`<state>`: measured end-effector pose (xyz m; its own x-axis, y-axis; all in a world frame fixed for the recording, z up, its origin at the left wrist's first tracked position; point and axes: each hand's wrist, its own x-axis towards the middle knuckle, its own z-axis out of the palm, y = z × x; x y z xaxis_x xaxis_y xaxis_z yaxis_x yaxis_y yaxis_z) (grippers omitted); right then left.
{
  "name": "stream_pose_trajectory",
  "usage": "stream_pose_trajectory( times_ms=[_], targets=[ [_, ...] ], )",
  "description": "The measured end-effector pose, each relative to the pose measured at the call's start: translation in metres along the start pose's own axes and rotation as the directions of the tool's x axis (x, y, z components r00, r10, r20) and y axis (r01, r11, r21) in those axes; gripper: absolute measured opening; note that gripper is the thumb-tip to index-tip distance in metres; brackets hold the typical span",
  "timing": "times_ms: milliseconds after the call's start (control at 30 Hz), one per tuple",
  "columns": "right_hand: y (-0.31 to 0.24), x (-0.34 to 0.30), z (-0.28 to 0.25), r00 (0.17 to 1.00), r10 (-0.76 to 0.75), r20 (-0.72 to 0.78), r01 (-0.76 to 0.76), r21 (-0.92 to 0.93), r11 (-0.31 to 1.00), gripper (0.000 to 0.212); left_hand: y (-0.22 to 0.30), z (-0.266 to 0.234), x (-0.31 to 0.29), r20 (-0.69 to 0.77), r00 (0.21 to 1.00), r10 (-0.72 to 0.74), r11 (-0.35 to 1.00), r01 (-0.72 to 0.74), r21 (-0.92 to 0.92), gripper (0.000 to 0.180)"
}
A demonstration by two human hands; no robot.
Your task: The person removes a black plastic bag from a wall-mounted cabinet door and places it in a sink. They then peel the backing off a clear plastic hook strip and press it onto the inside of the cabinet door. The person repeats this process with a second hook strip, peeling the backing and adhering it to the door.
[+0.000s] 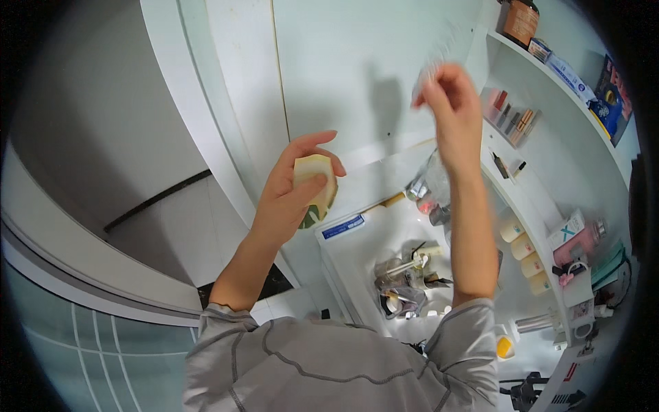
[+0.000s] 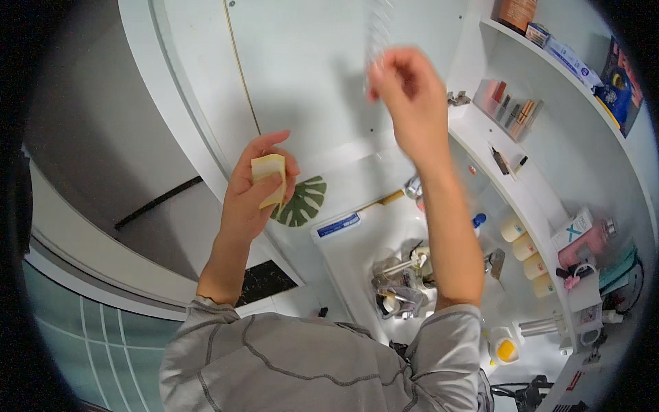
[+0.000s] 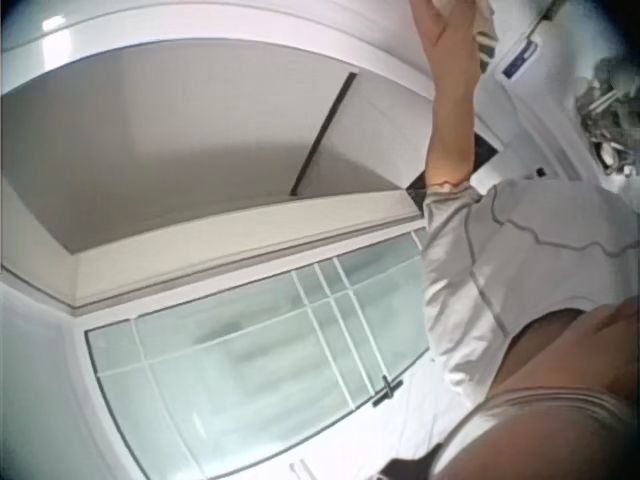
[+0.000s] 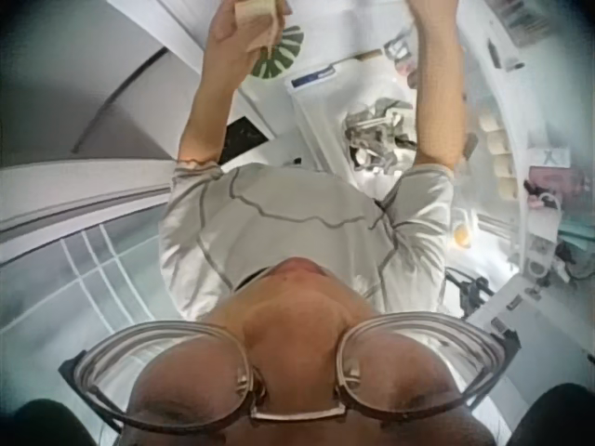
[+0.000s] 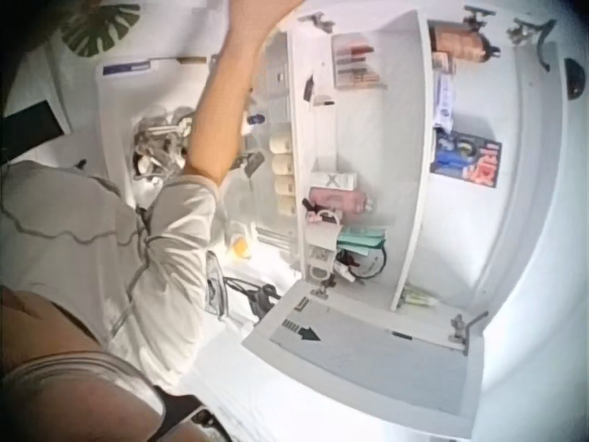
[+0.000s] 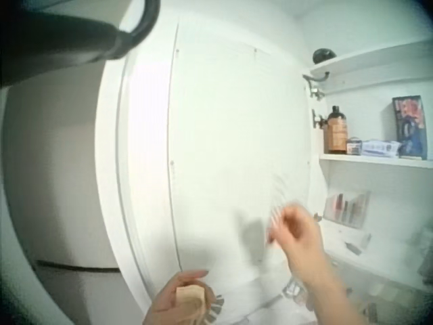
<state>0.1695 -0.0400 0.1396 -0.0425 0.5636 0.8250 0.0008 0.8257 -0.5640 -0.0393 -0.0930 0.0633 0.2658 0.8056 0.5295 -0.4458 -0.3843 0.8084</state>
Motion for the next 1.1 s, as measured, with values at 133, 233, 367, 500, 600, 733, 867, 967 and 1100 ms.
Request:
stream_pose_trajectory(
  times_ms=[133, 233, 367, 500, 600, 733, 867, 967, 1100],
  targets=[
    [0.01, -0.087, -0.011, 0.932, 0.317, 0.178, -0.362, 0.542, 0.759, 0.019, -0.009, 0.02, 0.0, 0.008, 0.998, -0.054, 0.992, 0.053, 0.114, 0.043],
    [0.013, -0.123, -0.016, 0.92, 0.316, 0.232, -0.379, 0.729, 0.57, 0.018, -0.018, 0.035, 0.0, 0.051, 0.995, -0.085, 0.989, 0.078, 0.128, 0.038],
    [-0.01, -0.15, -0.027, 0.913, 0.36, 0.19, -0.361, 0.787, 0.5, 0.015, -0.034, 0.056, 0.001, 0.151, 0.976, -0.157, 0.986, 0.146, 0.086, 0.027],
    [-0.029, -0.17, -0.047, 0.878, 0.441, 0.187, -0.406, 0.779, 0.478, 0.018, -0.043, 0.082, 0.001, 0.205, 0.964, -0.17, 0.982, 0.147, 0.121, 0.013],
    [-0.038, -0.185, -0.062, 0.863, 0.449, 0.23, -0.436, 0.789, 0.433, 0.021, -0.052, 0.097, 0.003, 0.29, 0.943, -0.166, 0.986, 0.155, 0.06, 0.015],
    [-0.056, -0.2, -0.072, 0.84, 0.482, 0.248, -0.456, 0.804, 0.381, 0.021, -0.053, 0.118, 0.004, 0.319, 0.924, -0.21, 0.967, 0.245, -0.072, 0.02],
    [-0.064, -0.21, -0.082, 0.846, 0.485, 0.222, -0.431, 0.82, 0.376, 0.021, -0.047, 0.134, 0.0, 0.37, 0.903, -0.219, 0.959, 0.268, -0.087, 0.019],
    [-0.07, -0.212, -0.085, 0.84, 0.495, 0.222, -0.436, 0.819, 0.373, 0.021, -0.046, 0.134, 0.0, 0.425, 0.874, -0.236, 0.957, 0.285, -0.054, 0.018],
    [-0.069, -0.213, -0.087, 0.838, 0.506, 0.204, -0.44, 0.8, 0.407, 0.022, -0.05, 0.132, -0.001, 0.399, 0.892, -0.213, 0.976, 0.217, 0.037, 0.022]
  ],
)
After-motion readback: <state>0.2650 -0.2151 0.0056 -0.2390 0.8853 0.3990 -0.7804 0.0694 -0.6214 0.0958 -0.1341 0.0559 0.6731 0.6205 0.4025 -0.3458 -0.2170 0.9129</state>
